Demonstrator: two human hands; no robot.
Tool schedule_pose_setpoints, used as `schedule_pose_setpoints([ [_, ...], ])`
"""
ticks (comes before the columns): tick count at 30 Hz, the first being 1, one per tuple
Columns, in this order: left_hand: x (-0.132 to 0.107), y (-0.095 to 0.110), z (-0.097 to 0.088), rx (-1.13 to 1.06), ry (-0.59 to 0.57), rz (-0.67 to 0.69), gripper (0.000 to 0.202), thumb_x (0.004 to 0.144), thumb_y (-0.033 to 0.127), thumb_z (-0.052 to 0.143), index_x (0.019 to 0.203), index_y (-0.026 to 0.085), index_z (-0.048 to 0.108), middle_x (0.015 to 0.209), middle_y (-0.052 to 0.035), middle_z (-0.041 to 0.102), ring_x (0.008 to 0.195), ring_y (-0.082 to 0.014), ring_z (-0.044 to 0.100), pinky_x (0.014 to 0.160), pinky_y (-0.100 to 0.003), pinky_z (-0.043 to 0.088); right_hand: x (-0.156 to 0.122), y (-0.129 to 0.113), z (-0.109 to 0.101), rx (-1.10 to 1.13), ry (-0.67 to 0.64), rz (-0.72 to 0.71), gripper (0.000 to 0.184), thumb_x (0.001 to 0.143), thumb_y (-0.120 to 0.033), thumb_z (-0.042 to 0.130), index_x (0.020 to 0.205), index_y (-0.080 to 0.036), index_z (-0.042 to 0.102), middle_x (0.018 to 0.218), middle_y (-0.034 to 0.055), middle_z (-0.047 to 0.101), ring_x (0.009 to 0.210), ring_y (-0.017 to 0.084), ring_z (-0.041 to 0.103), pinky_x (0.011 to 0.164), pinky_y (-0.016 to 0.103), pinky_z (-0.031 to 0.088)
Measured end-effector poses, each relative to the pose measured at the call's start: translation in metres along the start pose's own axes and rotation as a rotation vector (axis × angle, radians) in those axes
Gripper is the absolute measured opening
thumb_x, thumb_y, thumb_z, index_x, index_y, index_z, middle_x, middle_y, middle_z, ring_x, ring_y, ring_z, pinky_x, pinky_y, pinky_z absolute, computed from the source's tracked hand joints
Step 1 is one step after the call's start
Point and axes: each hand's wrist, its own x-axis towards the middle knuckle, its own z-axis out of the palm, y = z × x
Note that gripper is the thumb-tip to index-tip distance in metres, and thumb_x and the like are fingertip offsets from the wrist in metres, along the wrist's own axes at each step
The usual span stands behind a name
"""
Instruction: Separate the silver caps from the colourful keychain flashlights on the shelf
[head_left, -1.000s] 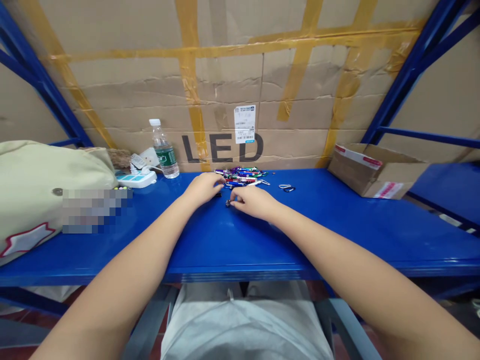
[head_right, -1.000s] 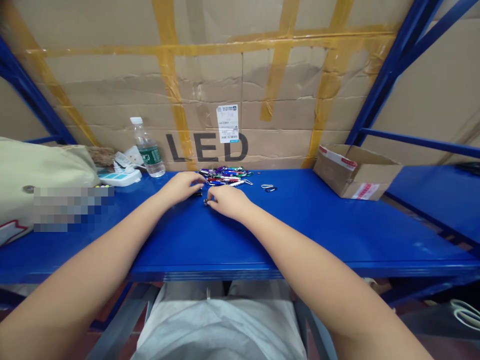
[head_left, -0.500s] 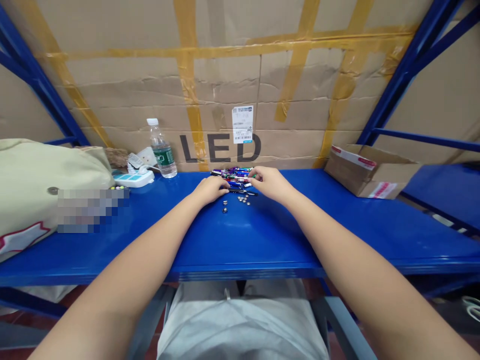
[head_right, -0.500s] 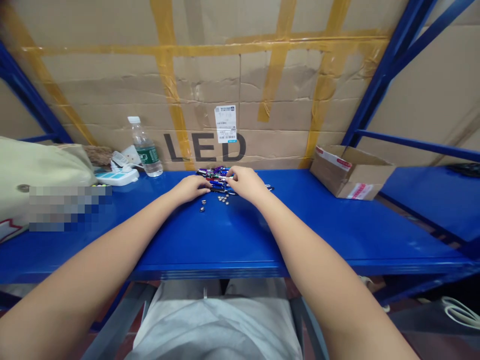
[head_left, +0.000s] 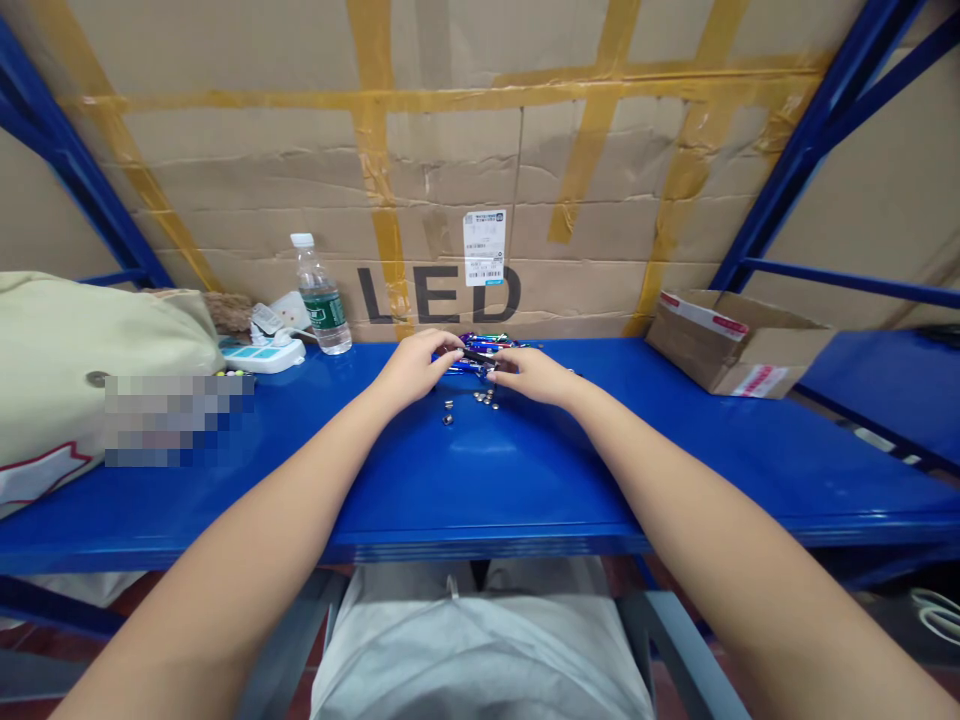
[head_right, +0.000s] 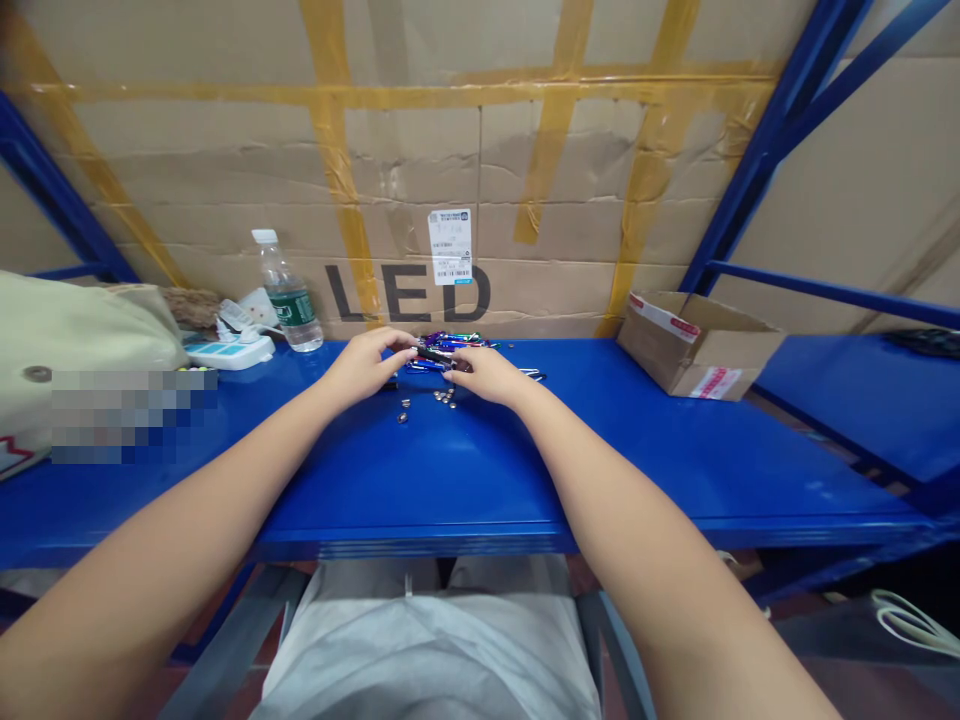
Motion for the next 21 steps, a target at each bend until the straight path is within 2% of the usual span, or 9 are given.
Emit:
schedule_pose_setpoints([
  [4,-0.002,0.004,-0.006,-0.056,0.047,-0.053,0.014,0.087,0.024,0.057,0.095,0.017,0.067,0.099,-0.0047,0.071,0.091,-0.0177,0.063,0.086,-0.032,0.048,-0.001,-0.004,-0.004,0.038,0.027,-0.002,0.019,0.087,-0.029,0.054,0.096,-0.016,0.064,0.09,0.0044,0.068,0.08,0.017,0.06,0.07,0.028,0.044],
  [9,-0.004,0.005,-0.007,-0.093,0.058,-0.142,0.014,0.087,0.023,0.056,0.096,0.017,0.065,0.095,-0.004,0.07,0.086,-0.0163,0.063,0.083,-0.031,0.049,-0.004,-0.012,-0.01,-0.003,0.006,-0.023,0.021,0.091,-0.026,0.049,0.104,-0.017,0.063,0.103,0.0079,0.068,0.091,0.019,0.06,0.079,0.029,0.043],
  [12,-0.007,0.005,-0.003,-0.146,0.018,-0.181,0.015,0.085,0.023,0.057,0.098,0.017,0.062,0.094,-0.0038,0.07,0.081,-0.0156,0.063,0.076,-0.029,0.05,-0.004,-0.016,-0.009,-0.034,-0.006,-0.03,0.024,0.093,-0.026,0.047,0.109,-0.016,0.061,0.107,0.0112,0.067,0.093,0.021,0.06,0.082,0.032,0.044],
  [16,-0.009,0.009,0.006,-0.223,-0.119,-0.105,0.026,0.084,0.03,0.061,0.106,0.017,0.06,0.092,-0.0039,0.07,0.075,-0.0157,0.064,0.068,-0.028,0.05,-0.003,-0.021,-0.005,-0.031,-0.011,-0.069,0.026,0.095,-0.029,0.044,0.111,-0.014,0.059,0.111,0.0135,0.065,0.096,0.023,0.06,0.084,0.035,0.044],
  [18,-0.008,0.012,0.008,-0.176,-0.15,-0.022,0.023,0.087,0.03,0.056,0.106,0.018,0.062,0.096,-0.0046,0.07,0.082,-0.0173,0.065,0.074,-0.029,0.051,-0.004,-0.023,-0.005,-0.025,-0.007,-0.073,0.026,0.095,-0.03,0.044,0.11,-0.014,0.058,0.112,0.0141,0.064,0.098,0.024,0.059,0.085,0.036,0.044],
  [21,-0.008,0.014,0.009,-0.084,-0.108,0.056,0.024,0.093,0.027,0.046,0.105,0.017,0.064,0.107,-0.007,0.069,0.098,-0.0201,0.063,0.087,-0.033,0.048,-0.005,-0.027,-0.006,-0.002,-0.009,-0.068,0.025,0.096,-0.029,0.043,0.111,-0.015,0.057,0.114,0.0136,0.063,0.1,0.023,0.058,0.088,0.036,0.042],
])
